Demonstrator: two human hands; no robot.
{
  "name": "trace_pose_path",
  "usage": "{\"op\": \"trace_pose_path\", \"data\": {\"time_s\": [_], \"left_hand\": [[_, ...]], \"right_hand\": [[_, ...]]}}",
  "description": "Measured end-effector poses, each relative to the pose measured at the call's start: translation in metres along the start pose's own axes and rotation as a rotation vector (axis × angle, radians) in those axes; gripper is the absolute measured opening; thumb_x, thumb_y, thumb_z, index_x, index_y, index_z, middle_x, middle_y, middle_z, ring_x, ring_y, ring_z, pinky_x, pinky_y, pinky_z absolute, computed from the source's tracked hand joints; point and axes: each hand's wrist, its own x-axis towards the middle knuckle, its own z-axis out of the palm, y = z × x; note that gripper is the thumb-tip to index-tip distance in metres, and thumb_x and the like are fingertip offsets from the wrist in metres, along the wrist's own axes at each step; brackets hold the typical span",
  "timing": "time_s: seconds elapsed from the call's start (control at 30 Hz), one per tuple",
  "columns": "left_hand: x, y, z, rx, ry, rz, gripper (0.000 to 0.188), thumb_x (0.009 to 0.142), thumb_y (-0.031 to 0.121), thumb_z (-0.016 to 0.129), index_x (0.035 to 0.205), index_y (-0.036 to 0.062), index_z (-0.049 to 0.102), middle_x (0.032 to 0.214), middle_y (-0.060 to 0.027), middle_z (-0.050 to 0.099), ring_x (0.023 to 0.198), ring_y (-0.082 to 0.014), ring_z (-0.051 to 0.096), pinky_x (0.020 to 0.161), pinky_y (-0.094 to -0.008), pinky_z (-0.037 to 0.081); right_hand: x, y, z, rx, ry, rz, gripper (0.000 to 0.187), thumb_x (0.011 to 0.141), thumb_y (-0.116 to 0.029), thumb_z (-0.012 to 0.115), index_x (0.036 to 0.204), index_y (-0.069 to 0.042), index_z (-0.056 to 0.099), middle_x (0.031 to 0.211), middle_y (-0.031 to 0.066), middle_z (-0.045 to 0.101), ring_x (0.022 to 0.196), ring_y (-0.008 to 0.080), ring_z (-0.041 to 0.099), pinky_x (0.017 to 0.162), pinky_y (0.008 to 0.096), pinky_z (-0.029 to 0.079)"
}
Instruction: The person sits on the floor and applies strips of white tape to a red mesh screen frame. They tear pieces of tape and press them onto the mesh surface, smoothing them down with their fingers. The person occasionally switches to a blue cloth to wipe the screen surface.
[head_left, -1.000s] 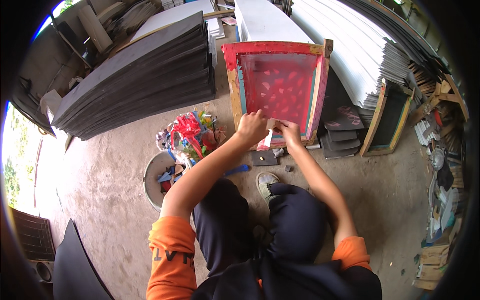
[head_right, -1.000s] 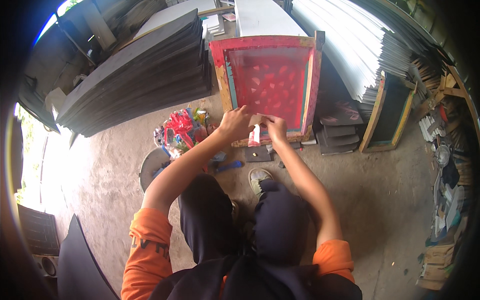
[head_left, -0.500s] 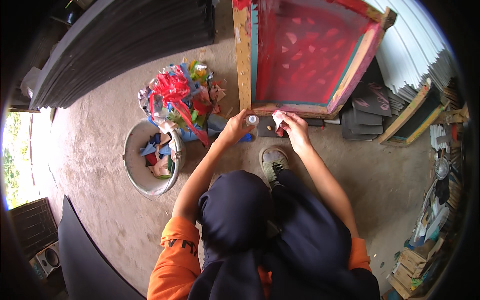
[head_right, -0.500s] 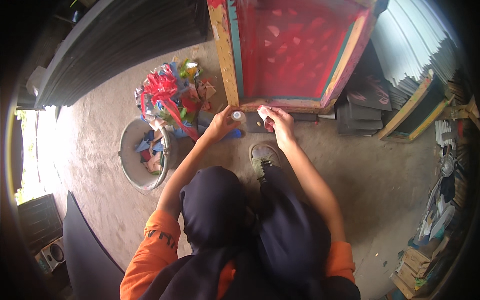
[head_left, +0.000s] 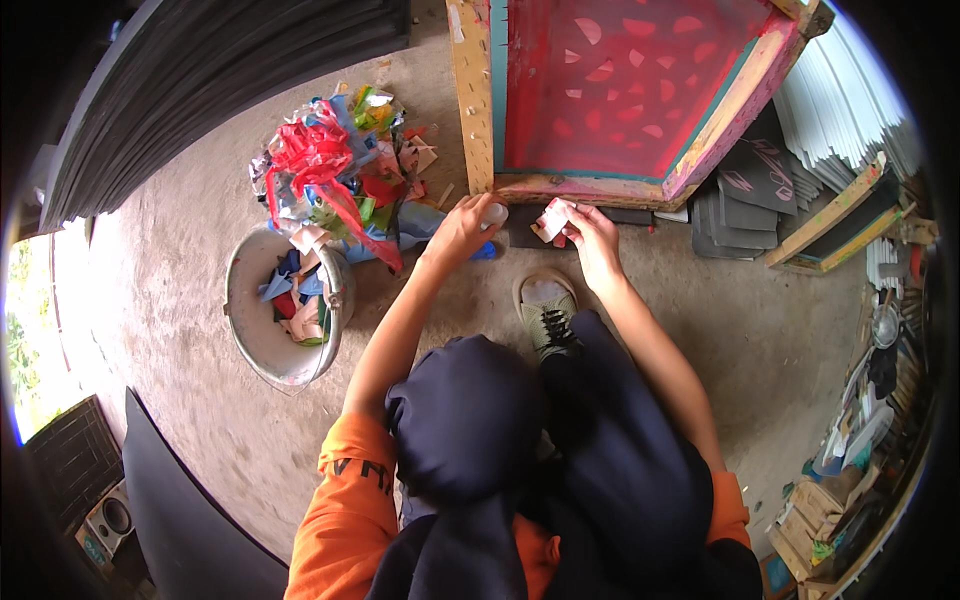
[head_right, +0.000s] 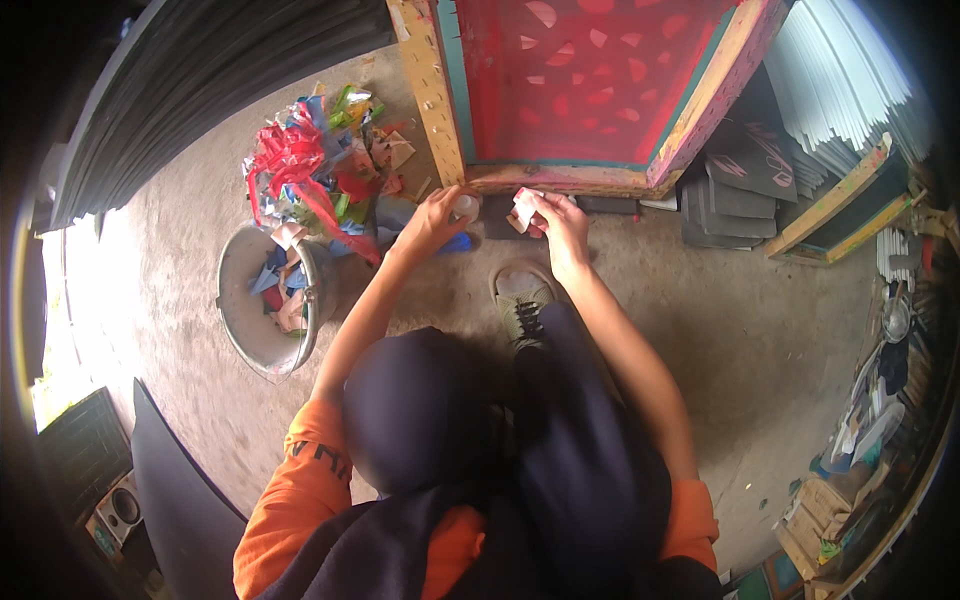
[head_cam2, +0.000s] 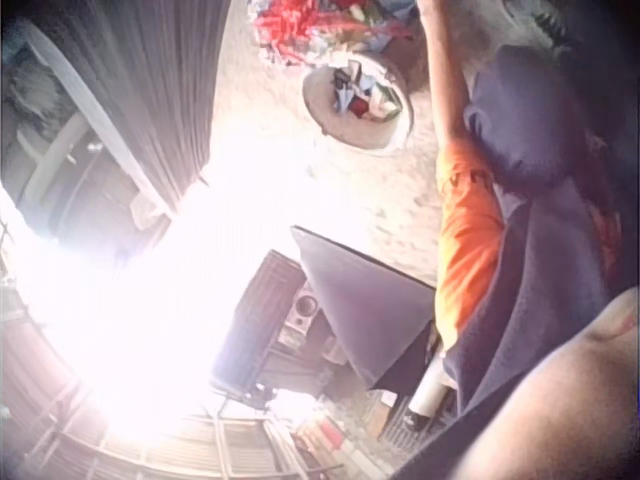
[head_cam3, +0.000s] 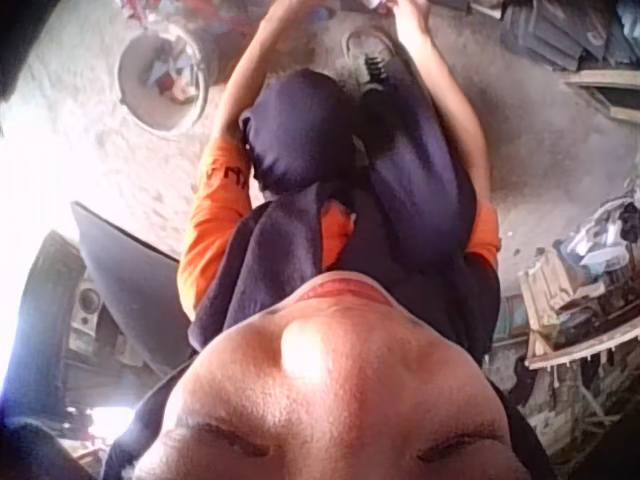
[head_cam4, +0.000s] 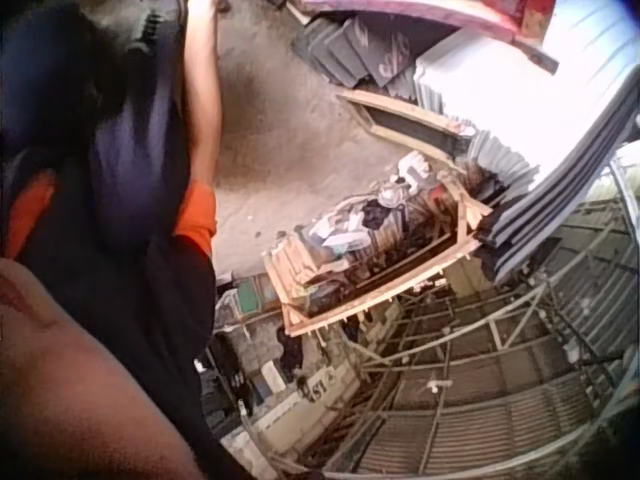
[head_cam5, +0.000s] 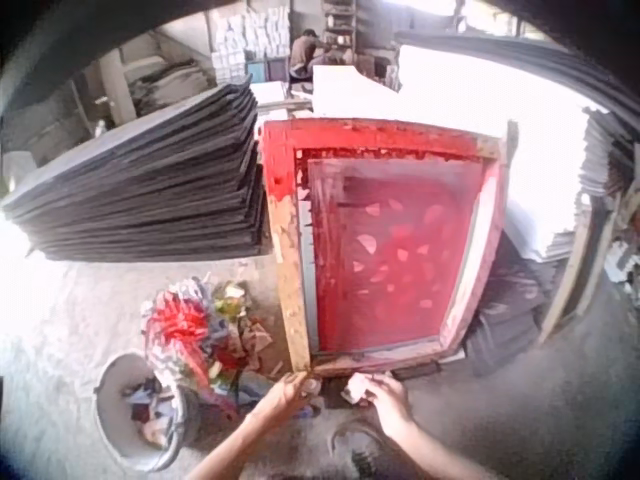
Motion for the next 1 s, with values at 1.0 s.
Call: {"op": "trace_pose_path", "data": {"time_s": [1.0], "left_hand": [[0.077,0.172,-0.184,0.283,0.405,0.323,0.040,0.071,0.016,0.072,0.107,0.0089,0.057,0.112,-0.0128,0.052,0.113,-0.0302,0.044,0.096,-0.0431,0.033]], "right_hand": [[-0.060,-0.203,0.042,0.336,0.224,-0.624,0.016,0.082,-0.002,0.062,0.096,0.004,0.055,0.091,0.0108,0.060,0.076,0.0178,0.062,0.069,0.0271,0.053]]}}
